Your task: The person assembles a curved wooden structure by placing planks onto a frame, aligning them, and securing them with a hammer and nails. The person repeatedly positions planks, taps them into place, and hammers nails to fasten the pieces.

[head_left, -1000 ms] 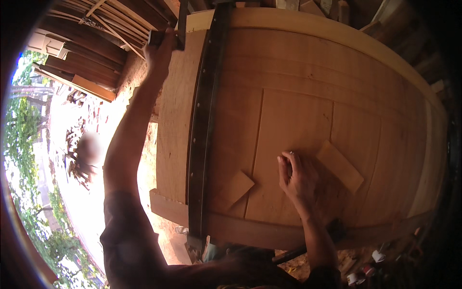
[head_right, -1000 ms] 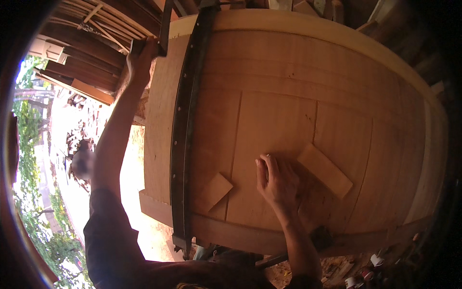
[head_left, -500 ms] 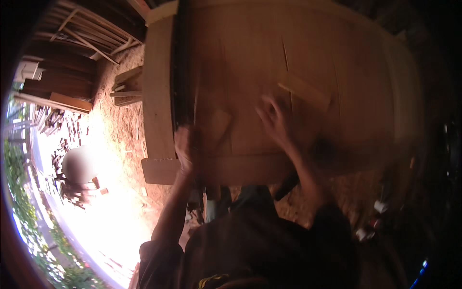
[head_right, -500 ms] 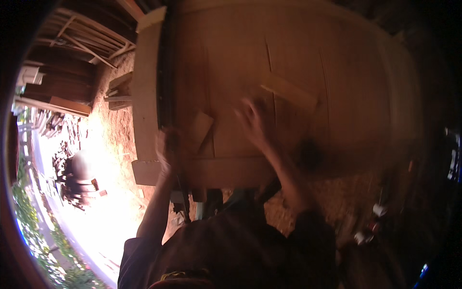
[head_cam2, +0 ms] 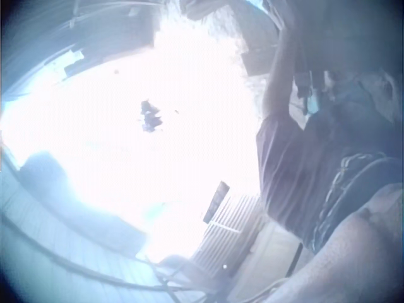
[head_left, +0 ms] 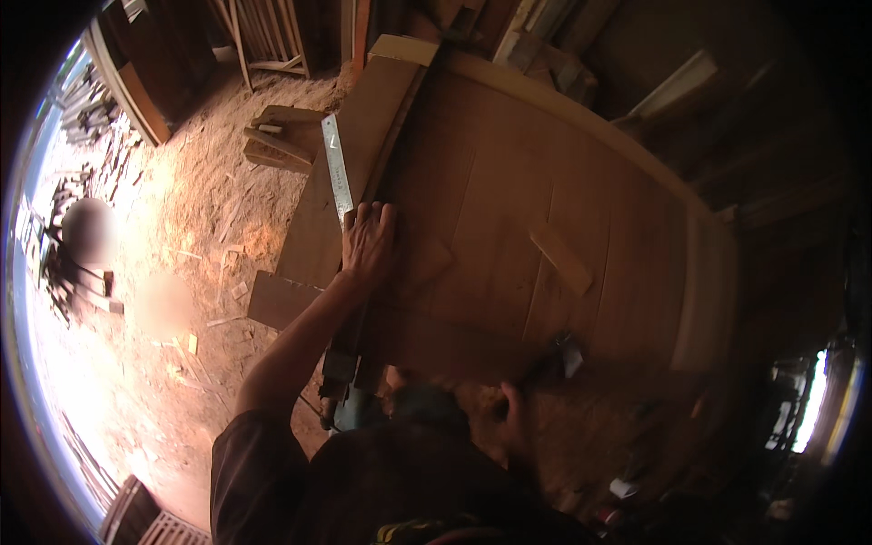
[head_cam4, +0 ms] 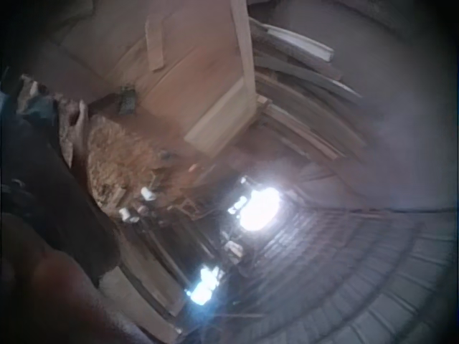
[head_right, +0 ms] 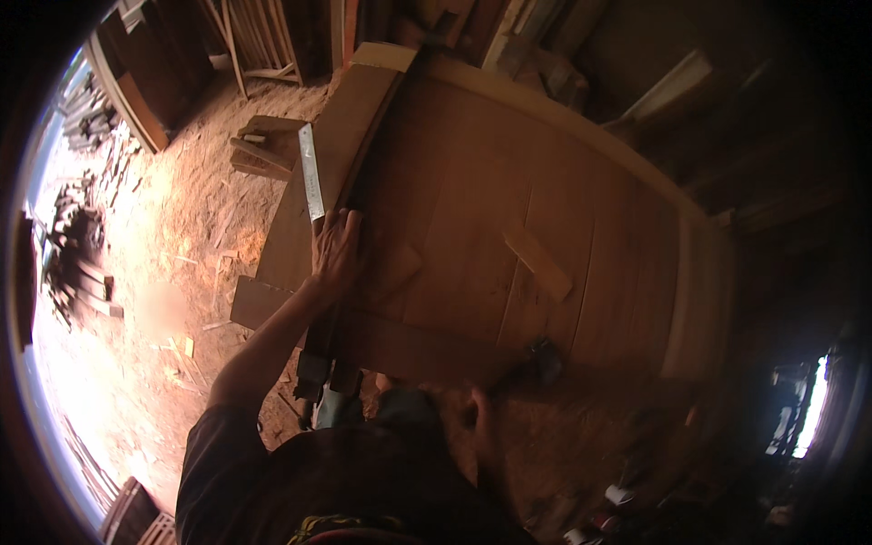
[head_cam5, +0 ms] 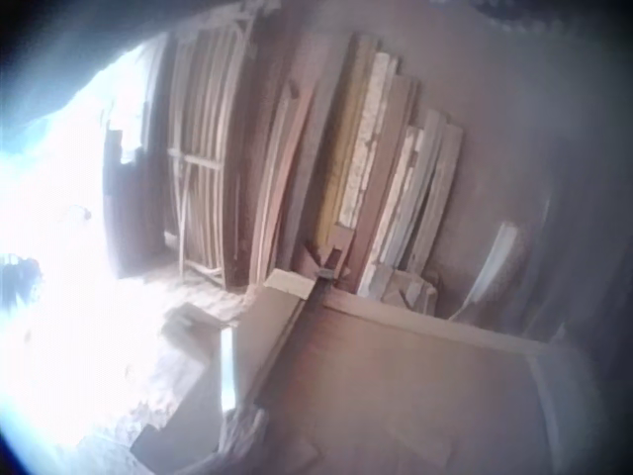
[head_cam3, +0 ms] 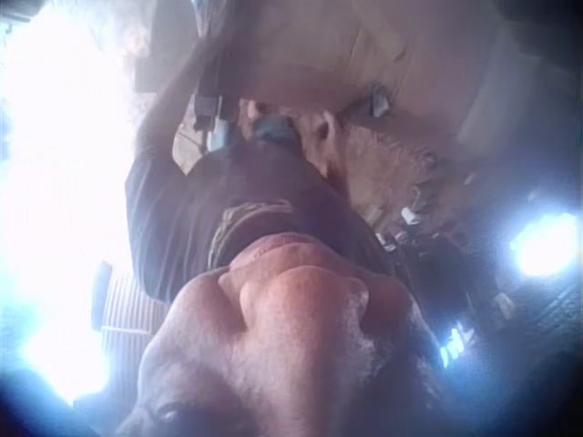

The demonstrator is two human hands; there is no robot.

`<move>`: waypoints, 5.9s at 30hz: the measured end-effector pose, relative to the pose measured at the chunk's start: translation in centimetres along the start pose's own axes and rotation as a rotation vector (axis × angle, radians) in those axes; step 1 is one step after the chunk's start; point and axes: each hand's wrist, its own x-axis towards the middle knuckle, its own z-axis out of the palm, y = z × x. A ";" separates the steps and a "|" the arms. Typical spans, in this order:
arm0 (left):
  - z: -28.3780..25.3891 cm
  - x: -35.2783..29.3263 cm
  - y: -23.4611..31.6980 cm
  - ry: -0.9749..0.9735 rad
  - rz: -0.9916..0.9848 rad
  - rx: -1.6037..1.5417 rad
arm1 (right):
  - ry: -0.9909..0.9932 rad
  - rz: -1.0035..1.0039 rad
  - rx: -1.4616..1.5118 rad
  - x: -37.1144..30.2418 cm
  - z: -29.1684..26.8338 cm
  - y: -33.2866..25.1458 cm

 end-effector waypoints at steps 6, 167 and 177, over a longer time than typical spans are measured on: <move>3.4 0.2 -1.6 0.005 -0.121 -0.043 | -0.076 0.071 -0.003 1.2 -1.8 -14.5; -2.5 -21.9 12.4 -0.585 0.784 -0.266 | -0.143 -0.205 -0.208 -17.5 20.9 1.1; -1.0 -19.8 7.1 -0.844 0.771 -0.015 | 0.011 -0.594 -0.563 -15.2 24.3 -0.8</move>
